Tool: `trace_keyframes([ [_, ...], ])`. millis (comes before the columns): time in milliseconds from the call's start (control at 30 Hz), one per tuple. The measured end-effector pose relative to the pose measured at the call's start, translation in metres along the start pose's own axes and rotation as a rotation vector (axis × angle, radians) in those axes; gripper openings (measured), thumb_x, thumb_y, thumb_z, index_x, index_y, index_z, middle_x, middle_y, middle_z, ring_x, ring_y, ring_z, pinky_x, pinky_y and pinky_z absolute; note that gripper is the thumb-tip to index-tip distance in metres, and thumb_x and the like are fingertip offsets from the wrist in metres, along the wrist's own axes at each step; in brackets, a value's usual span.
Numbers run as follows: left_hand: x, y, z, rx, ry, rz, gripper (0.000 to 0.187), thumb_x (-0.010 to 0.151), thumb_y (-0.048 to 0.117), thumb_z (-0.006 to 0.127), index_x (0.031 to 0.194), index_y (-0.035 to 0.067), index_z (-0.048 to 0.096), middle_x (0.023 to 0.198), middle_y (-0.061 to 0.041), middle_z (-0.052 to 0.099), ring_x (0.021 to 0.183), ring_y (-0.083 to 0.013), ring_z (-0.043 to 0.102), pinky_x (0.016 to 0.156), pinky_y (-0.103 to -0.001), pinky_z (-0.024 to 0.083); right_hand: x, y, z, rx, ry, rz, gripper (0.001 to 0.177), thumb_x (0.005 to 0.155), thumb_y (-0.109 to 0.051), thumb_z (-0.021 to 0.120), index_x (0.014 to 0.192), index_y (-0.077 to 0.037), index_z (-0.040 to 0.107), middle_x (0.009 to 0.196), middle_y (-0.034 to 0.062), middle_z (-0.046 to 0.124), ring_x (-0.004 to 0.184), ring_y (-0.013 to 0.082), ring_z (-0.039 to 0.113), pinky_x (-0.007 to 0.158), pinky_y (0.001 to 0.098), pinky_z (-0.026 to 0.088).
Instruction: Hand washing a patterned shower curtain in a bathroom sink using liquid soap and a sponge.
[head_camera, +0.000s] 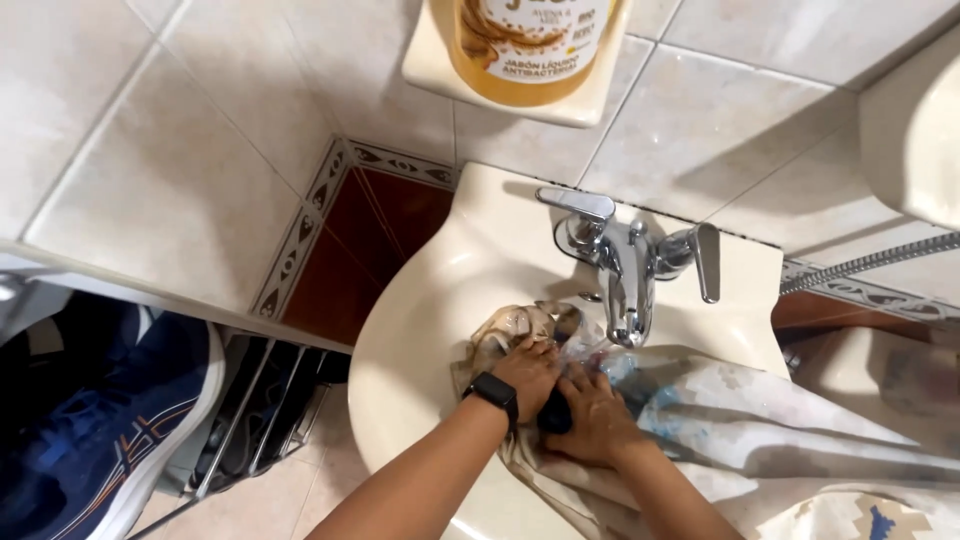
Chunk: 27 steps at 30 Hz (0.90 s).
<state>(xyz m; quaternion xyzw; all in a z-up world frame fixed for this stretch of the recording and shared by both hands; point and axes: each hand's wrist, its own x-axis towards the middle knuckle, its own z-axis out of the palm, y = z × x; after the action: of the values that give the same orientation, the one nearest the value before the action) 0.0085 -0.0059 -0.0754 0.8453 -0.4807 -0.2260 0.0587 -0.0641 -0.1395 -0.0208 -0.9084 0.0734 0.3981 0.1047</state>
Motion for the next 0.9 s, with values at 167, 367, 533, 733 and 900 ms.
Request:
trace_keyframes([
  [167, -0.019, 0.012, 0.016, -0.211, 0.16, -0.114, 0.047, 0.087, 0.009, 0.058, 0.134, 0.007, 0.057, 0.147, -0.018, 0.05, 0.142, -0.0368, 0.039, 0.115, -0.058, 0.026, 0.0, 0.015, 0.027, -0.071, 0.21, -0.289, 0.104, 0.064, -0.056, 0.088, 0.148, -0.016, 0.042, 0.161, 0.0138, 0.027, 0.153, 0.0382, 0.023, 0.124, 0.0516, 0.022],
  [367, -0.057, 0.032, 0.002, -0.292, -0.03, -0.254, 0.041, 0.087, 0.018, 0.063, 0.127, 0.008, 0.064, 0.136, -0.019, 0.06, 0.129, -0.0388, 0.054, 0.109, -0.055, 0.041, -0.017, 0.038, 0.048, 0.258, 0.13, 0.025, 0.078, 0.06, -0.039, 0.087, 0.13, -0.025, 0.056, 0.149, 0.0102, 0.042, 0.13, 0.0345, 0.054, 0.11, 0.0388, 0.047],
  [533, -0.065, 0.041, -0.056, -0.401, -0.223, -0.161, 0.042, 0.084, 0.02, 0.061, 0.123, 0.007, 0.068, 0.138, -0.02, 0.061, 0.131, -0.0346, 0.055, 0.111, -0.047, 0.044, 0.03, 0.09, 0.081, 0.917, 0.337, -0.071, 0.072, 0.061, -0.03, 0.08, 0.127, -0.012, 0.059, 0.127, 0.0181, 0.063, 0.118, 0.0345, 0.061, 0.1, 0.0417, 0.049],
  [733, 0.0, 0.002, 0.041, -0.108, 0.253, -0.022, 0.066, 0.091, 0.018, 0.054, 0.153, 0.002, 0.039, 0.164, -0.017, 0.03, 0.154, -0.0289, 0.025, 0.125, -0.047, 0.016, -0.003, 0.034, 0.054, 0.272, 0.077, -0.258, 0.072, 0.061, -0.04, 0.085, 0.125, -0.015, 0.063, 0.134, 0.0171, 0.05, 0.124, 0.0369, 0.054, 0.104, 0.0409, 0.047],
  [900, 0.008, 0.002, 0.047, -0.019, 0.058, -0.04, 0.061, 0.098, 0.021, 0.046, 0.156, 0.006, 0.032, 0.169, -0.01, 0.02, 0.156, -0.024, 0.018, 0.125, -0.051, 0.011, -0.007, 0.034, 0.047, 0.313, 0.129, -0.231, 0.079, 0.06, -0.041, 0.085, 0.128, -0.012, 0.058, 0.137, 0.0194, 0.046, 0.124, 0.0395, 0.052, 0.104, 0.0418, 0.048],
])
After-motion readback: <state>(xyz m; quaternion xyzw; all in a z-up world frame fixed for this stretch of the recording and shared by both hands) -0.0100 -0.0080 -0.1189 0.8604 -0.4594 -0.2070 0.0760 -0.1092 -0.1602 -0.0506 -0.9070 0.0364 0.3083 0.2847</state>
